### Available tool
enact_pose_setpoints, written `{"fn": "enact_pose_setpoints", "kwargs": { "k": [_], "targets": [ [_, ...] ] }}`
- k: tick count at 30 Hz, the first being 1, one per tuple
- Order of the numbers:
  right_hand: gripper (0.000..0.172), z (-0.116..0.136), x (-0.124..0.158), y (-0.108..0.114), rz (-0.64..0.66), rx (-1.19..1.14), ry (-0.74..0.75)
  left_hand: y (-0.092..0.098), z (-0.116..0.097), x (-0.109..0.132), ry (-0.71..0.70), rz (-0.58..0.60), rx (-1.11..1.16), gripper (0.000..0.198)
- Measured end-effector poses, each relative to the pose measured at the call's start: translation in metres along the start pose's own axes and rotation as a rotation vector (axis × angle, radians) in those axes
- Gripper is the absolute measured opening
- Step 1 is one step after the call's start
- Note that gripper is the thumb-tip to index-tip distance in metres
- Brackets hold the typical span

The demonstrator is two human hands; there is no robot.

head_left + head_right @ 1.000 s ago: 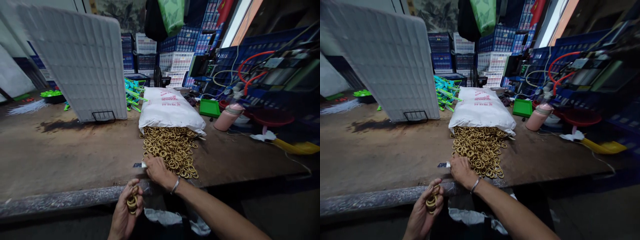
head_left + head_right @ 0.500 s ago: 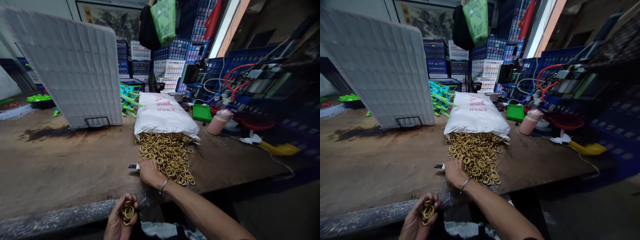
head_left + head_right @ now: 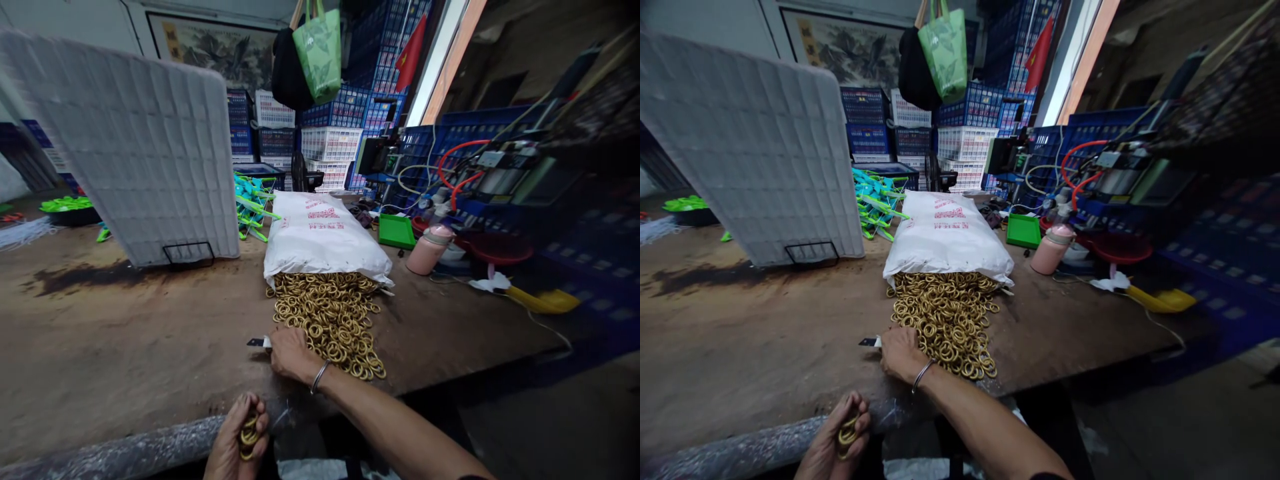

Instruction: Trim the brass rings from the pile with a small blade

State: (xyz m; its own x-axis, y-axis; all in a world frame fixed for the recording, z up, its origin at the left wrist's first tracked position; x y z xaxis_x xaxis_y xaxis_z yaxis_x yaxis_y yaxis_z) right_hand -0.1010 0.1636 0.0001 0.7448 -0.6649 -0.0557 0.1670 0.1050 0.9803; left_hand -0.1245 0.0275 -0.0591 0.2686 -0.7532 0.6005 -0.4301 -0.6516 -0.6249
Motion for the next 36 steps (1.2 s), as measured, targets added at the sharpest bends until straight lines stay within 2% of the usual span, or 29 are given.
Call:
{"fn": "enact_pose_setpoints", "kwargs": {
  "k": [5, 10, 15, 21, 26, 32, 36],
  "targets": [
    [0.018, 0.011, 0.008, 0.01, 0.025, 0.0, 0.036, 0.002, -0.011, -0.003, -0.154, -0.001, -0.153, 0.039],
    [0.02, 0.026, 0.029, 0.035, -0.01, -0.096, 0.113, -0.001, -0.021, 0.0, -0.318, -0.056, -0.268, 0.049],
    [0.011, 0.015, 0.061, 0.046, -0.053, -0.288, 0.119, -0.015, -0.014, 0.001, -0.371, -0.016, -0.397, 0.041],
    [0.006, -0.011, 0.103, 0.043, -0.156, -0.506, 0.029, -0.031, 0.006, 0.011, -0.347, 0.013, -0.484, 0.035],
    [0.007, -0.03, 0.134, 0.045, -0.245, -0.615, -0.035, -0.054, 0.035, 0.027, -0.209, 0.147, -0.543, 0.029],
    [0.004, -0.05, 0.156, 0.045, -0.307, -0.7, -0.113, -0.072, 0.063, 0.041, -0.073, 0.274, -0.552, 0.027],
    [0.006, -0.056, 0.166, 0.048, -0.342, -0.722, -0.141, -0.08, 0.071, 0.045, -0.063, 0.336, -0.572, 0.027]
  ]
}}
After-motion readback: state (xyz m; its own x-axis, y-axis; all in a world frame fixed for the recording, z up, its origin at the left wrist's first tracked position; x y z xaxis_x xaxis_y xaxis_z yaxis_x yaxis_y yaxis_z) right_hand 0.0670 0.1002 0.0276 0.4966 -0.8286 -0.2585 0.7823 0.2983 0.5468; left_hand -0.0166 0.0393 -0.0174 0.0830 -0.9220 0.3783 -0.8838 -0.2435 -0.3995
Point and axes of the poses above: each hand's wrist, its own x-axis away from the middle knuckle, its own y-axis out of the back of the hand, z = x × y, the point moved 9 cm from there along -x, towards the middle knuckle, and after that the axes turned 2 degrees about -z, right-handed, at the moved point
